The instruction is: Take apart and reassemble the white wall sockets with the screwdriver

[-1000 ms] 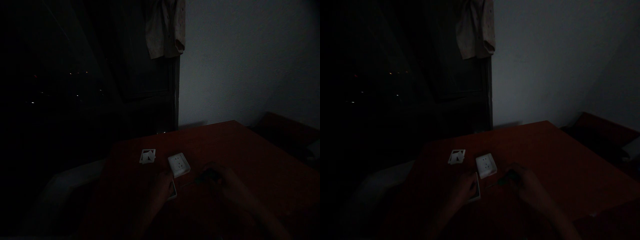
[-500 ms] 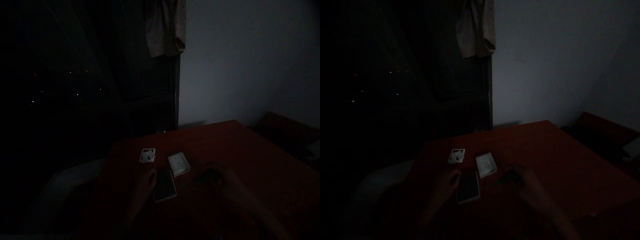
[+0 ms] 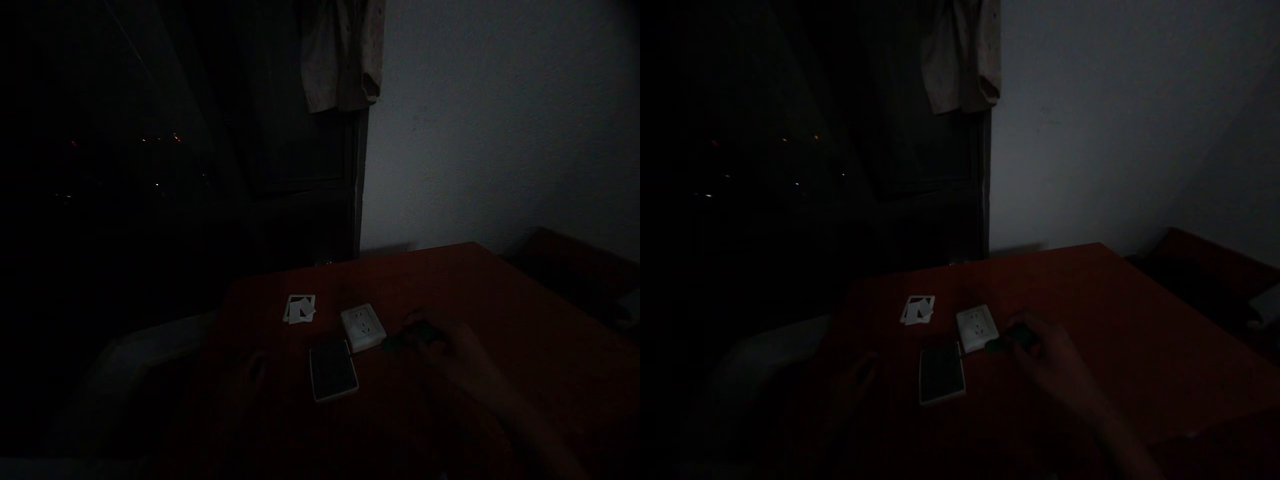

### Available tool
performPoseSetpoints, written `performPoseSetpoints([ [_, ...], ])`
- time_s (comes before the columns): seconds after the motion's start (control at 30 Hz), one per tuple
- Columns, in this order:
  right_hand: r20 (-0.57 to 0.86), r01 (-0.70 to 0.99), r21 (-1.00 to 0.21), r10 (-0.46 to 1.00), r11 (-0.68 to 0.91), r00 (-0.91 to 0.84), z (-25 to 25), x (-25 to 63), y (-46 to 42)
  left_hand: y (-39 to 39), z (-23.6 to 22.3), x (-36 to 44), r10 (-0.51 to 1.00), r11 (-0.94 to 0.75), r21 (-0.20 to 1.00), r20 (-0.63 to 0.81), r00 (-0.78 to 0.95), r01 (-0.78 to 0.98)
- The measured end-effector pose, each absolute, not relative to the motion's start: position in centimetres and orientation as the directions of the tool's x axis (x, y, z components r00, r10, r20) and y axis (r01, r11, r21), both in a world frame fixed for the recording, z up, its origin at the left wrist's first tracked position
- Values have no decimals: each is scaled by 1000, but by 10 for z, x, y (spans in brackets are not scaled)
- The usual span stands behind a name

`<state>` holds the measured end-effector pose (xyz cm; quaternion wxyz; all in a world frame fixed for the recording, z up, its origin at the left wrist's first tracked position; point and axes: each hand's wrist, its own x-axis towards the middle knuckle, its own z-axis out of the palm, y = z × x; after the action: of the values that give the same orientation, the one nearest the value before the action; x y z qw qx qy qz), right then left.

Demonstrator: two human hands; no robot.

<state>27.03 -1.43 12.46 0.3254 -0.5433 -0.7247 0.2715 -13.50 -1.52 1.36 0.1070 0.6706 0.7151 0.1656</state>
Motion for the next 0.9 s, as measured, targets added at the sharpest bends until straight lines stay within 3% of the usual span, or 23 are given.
performPoseSetpoints([
  [0.2, 239, 566, -747, 935, 348, -261, 140, 245, -9, -27, 24, -104, 993, 47, 482, 75, -94, 875],
  [0.4, 274, 562, -703, 895, 437, -352, 152, 214, -6, -41, 19, -62, 990, -88, 709, -14, 138, 699],
  [0.9, 276, 562, -619, 822, 548, -498, 158, 190, -3, -40, 15, -42, 987, -87, 718, -30, 156, 691],
])
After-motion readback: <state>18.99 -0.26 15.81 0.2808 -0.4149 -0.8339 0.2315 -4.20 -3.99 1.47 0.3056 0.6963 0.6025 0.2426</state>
